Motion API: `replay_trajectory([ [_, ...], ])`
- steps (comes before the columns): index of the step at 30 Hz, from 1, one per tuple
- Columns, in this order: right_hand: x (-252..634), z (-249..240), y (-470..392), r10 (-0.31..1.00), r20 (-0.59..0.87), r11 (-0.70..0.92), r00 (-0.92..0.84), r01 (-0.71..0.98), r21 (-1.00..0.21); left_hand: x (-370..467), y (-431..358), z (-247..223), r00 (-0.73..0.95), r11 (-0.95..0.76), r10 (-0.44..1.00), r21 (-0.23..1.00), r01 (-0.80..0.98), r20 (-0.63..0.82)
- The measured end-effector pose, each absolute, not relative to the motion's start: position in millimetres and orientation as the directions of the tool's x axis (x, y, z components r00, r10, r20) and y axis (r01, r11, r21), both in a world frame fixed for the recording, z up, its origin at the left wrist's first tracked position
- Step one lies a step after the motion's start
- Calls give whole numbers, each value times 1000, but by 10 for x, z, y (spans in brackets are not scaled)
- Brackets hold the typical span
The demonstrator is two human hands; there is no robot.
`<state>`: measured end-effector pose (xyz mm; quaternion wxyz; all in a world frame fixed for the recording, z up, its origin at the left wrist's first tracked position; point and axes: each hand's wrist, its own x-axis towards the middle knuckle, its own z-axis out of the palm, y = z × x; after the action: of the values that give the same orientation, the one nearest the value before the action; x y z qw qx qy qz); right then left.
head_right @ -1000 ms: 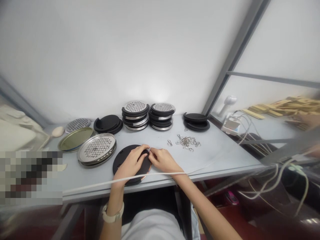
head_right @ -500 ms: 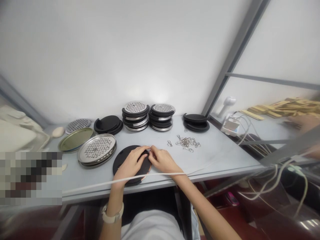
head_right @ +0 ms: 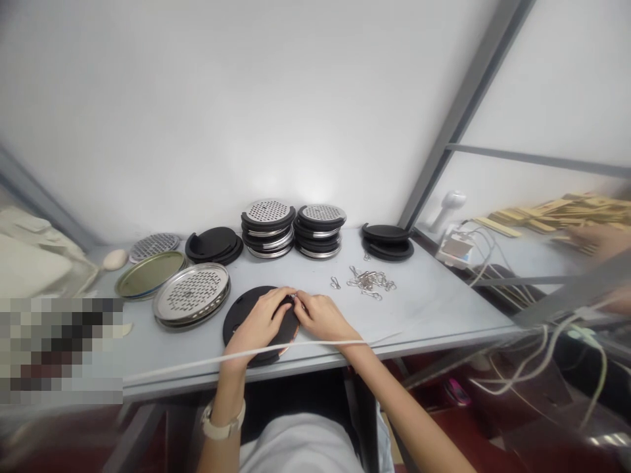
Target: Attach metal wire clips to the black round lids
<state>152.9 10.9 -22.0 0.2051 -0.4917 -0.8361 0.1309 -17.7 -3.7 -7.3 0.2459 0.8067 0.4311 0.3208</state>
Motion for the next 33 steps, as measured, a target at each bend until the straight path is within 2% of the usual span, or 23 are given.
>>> replay_trajectory([
  [33, 1526, -234, 122, 891, 191, 455, -413, 809, -373, -173, -12, -120, 399, -499, 861, 679, 539, 316],
])
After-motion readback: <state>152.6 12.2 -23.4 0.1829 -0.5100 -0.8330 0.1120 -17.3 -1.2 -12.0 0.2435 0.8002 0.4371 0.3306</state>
